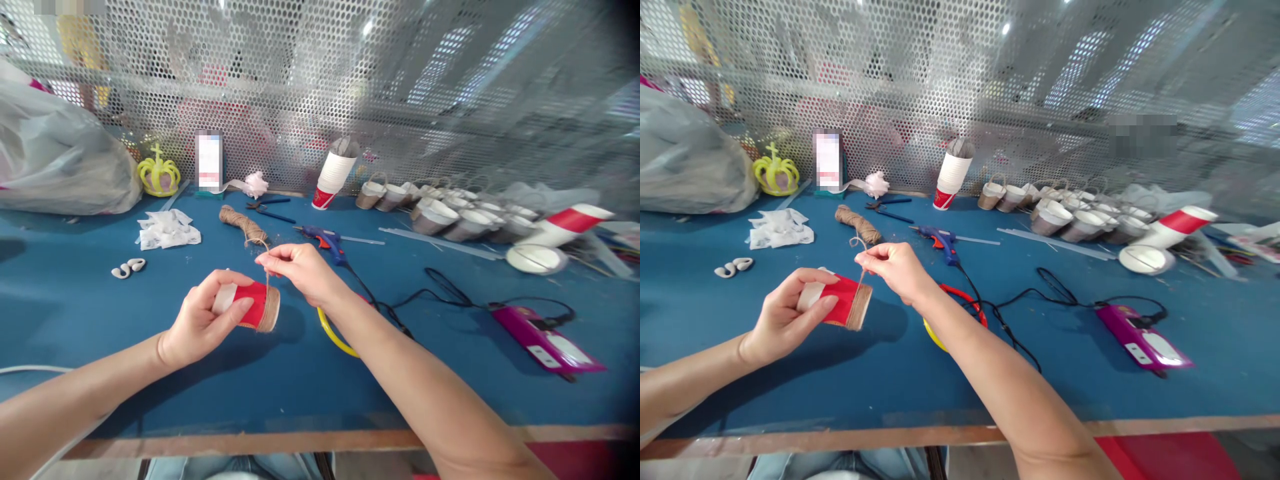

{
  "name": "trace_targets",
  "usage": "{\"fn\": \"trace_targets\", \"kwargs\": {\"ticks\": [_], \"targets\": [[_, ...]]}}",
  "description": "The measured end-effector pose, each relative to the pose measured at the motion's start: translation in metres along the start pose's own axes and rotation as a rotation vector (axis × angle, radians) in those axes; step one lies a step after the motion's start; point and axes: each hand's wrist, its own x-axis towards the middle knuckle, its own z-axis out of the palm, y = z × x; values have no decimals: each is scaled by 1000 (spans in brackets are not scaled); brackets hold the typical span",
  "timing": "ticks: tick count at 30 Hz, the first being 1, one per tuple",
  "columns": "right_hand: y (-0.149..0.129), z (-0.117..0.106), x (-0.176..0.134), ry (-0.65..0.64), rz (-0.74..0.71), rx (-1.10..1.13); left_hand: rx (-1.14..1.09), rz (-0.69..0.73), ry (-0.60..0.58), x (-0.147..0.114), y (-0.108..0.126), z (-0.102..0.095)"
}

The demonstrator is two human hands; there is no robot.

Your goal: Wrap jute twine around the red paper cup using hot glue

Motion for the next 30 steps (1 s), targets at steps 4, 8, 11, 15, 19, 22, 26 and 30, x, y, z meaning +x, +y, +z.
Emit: {"fn": "trace_targets", "kwargs": {"ticks": [4, 8, 11, 15, 19, 22, 26, 30], "targets": [[4, 3, -1, -30, 43, -49, 16, 21, 12, 1, 2, -1], [8, 3, -1, -65, 64, -108, 5, 20, 25, 2, 4, -1], [10, 3, -1, -104, 69, -126, -9, 22, 25, 2, 6, 0], [12, 5, 1, -128, 67, -157, -12, 6, 26, 2, 6, 0], [10, 7, 3, -150, 84, -195, -21, -33, 22, 3, 4, 0], [5, 5, 5, -126, 77, -199, -45, -98, 31, 5, 3, 0], [-7, -4, -2, -29, 73, -179, -102, -265, 139, 12, -1, 1], [-15, -6, -21, -111, 11, -197, -201, -378, 183, 16, -6, 3]]}}
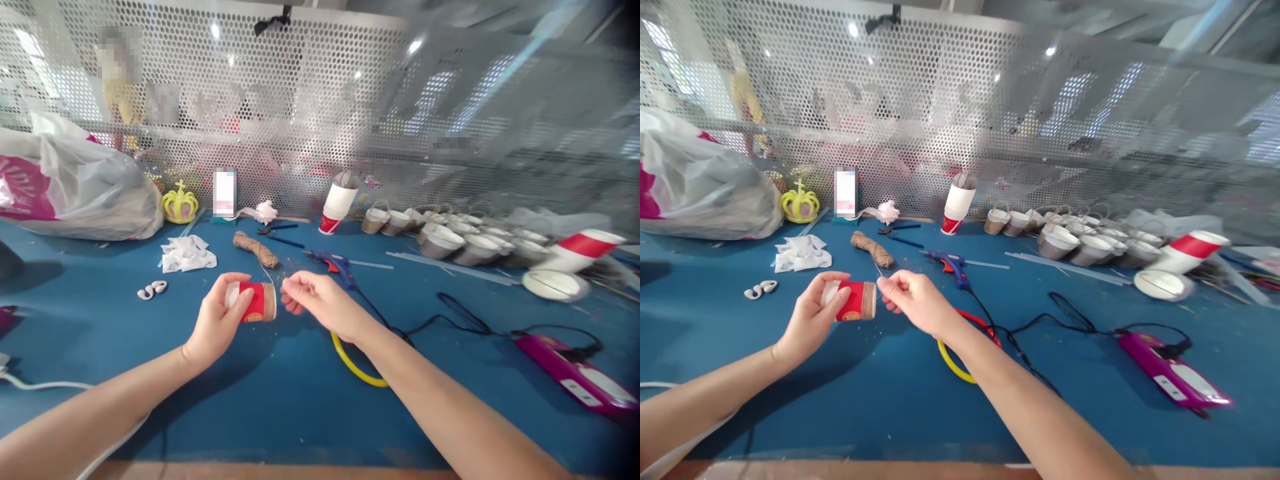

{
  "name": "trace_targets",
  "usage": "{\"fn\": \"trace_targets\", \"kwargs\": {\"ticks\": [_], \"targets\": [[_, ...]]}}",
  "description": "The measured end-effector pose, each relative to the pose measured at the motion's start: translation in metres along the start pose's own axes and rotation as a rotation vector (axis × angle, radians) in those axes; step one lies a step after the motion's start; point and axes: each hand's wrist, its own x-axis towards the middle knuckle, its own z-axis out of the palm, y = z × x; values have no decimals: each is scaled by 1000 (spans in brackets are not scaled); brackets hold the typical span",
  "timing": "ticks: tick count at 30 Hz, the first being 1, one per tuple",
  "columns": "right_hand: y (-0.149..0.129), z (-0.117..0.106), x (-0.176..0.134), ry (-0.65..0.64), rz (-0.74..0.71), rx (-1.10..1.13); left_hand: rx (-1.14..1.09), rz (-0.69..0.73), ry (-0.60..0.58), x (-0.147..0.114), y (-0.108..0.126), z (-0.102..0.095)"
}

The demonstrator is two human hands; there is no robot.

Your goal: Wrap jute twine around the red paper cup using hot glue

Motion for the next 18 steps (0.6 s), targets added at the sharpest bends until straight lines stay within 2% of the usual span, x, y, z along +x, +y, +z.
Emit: {"fn": "trace_targets", "kwargs": {"ticks": [3, 8, 18], "targets": [[-1, 9, -12, -47, -66, -54, 24, -9, -21, 0, -2, 1], [6, 23, -18, 27, -89, -62, 67, 0, -34, -2, -2, 2], [15, 32, -17, 131, -153, -166, 121, 4, -60, -5, -4, 4]]}}
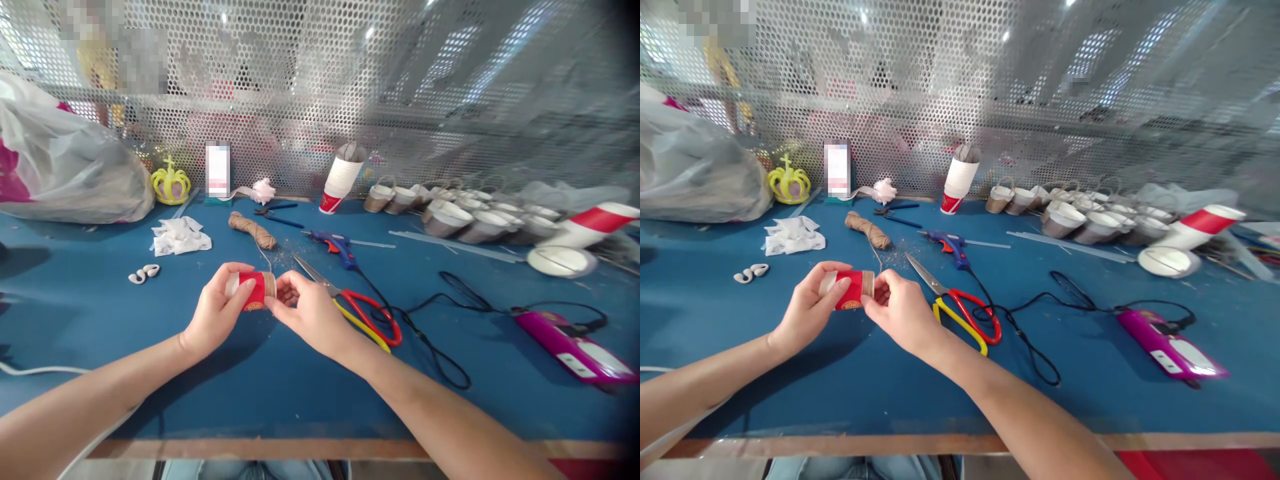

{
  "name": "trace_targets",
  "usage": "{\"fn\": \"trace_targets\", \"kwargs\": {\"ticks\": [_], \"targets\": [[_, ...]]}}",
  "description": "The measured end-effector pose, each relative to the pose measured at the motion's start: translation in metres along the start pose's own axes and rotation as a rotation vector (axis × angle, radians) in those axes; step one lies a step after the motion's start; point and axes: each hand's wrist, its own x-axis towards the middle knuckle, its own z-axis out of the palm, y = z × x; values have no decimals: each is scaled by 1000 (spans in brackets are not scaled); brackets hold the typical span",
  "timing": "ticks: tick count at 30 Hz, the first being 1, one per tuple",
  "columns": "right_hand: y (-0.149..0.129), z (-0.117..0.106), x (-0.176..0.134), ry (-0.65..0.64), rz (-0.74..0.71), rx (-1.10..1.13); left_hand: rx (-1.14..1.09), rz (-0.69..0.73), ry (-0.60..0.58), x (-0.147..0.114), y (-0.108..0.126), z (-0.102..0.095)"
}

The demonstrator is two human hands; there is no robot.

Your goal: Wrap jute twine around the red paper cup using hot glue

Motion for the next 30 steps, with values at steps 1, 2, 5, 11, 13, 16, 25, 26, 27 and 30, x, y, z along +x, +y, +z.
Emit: {"fn": "trace_targets", "kwargs": {"ticks": [1, 2, 5, 11, 13, 16, 25, 26, 27, 30], "targets": [[0, 0, 0, 10, -8, -22, 0, 5, -3, 0, 0, 0], [1, 0, 0, 19, -15, -43, -7, 9, -10, 0, 0, 0], [2, -4, -1, 41, -54, -107, -65, 13, -52, 2, 2, -3], [6, -13, -5, -18, -343, -311, -406, -172, -230, 13, 5, -12], [6, -15, -5, -47, -312, -247, -429, -202, -235, 14, 5, -13], [6, -17, -3, -63, -110, -44, -333, -142, -227, 12, 5, -11], [11, -20, 0, -48, -101, -6, 86, 87, -288, 7, 1, -11], [11, -19, 0, -47, -123, -24, 103, 79, -286, 7, 0, -11], [11, -19, -1, -51, -138, -37, 116, 73, -280, 7, 0, -11], [10, -16, -2, -62, -153, -63, 131, 81, -253, 7, 1, -10]]}}
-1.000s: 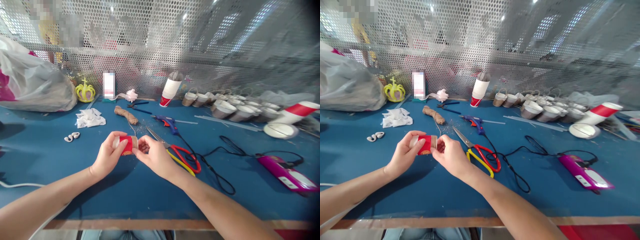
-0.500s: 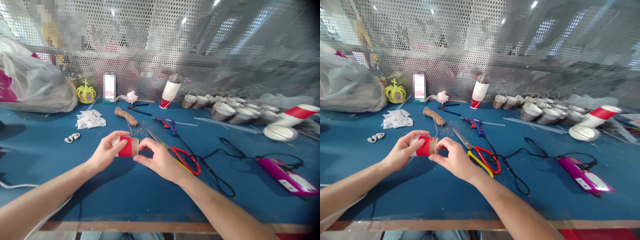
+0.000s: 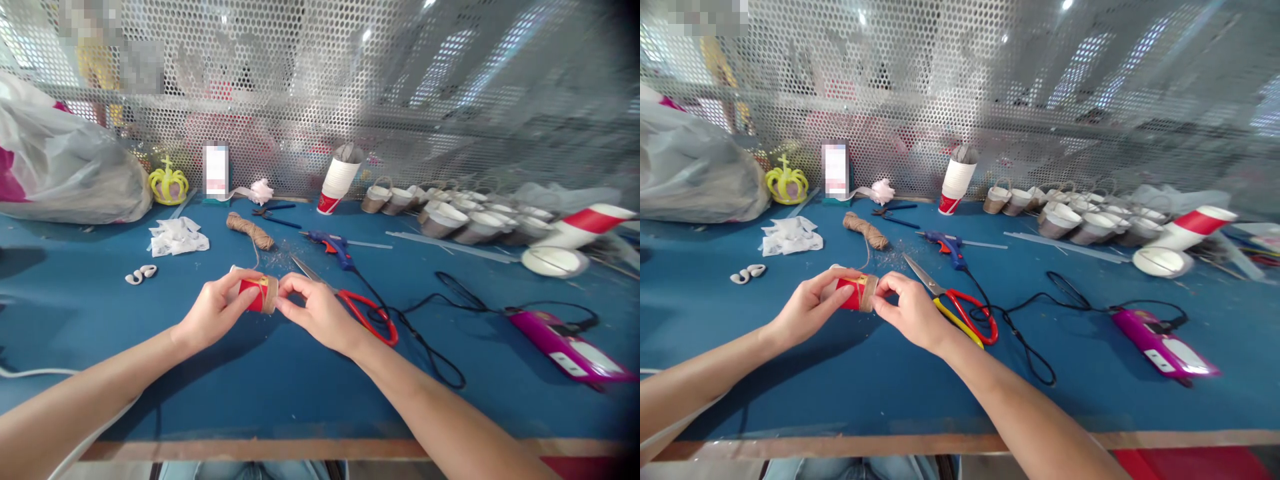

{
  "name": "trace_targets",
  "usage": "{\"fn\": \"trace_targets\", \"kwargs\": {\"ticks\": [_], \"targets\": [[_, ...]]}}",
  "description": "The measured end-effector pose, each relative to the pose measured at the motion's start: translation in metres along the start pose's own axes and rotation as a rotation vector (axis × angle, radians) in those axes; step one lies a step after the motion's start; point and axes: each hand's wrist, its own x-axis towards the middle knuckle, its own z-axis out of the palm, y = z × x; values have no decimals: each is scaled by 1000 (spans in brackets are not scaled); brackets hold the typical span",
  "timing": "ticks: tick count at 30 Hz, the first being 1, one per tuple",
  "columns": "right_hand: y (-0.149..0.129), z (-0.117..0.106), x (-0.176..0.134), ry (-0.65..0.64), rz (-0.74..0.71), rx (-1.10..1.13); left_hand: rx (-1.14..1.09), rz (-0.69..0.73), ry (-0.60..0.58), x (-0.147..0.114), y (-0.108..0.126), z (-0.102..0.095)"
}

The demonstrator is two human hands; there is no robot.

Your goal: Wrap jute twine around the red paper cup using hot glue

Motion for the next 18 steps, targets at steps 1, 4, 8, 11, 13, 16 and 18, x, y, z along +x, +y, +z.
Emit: {"fn": "trace_targets", "kwargs": {"ticks": [1, 4, 8, 11, 13, 16, 18], "targets": [[-1, 1, 0, -6, 0, -9, 5, 5, 12, 0, 1, 0], [-2, -3, 2, -73, 41, -60, 25, -3, 46, 0, 1, 1], [12, -36, 21, 36, 303, -314, 71, -32, 11, -1, -1, 3], [43, -72, 42, 242, 474, -486, 101, -19, -11, -2, -2, 4], [67, -89, 53, 278, 597, -556, 118, -19, -12, -3, -1, 5], [96, -96, 63, 239, 710, -569, 148, -32, 0, -3, 1, 5], [105, -92, 65, 230, 737, -543, 167, -31, 3, -3, 1, 5]]}}
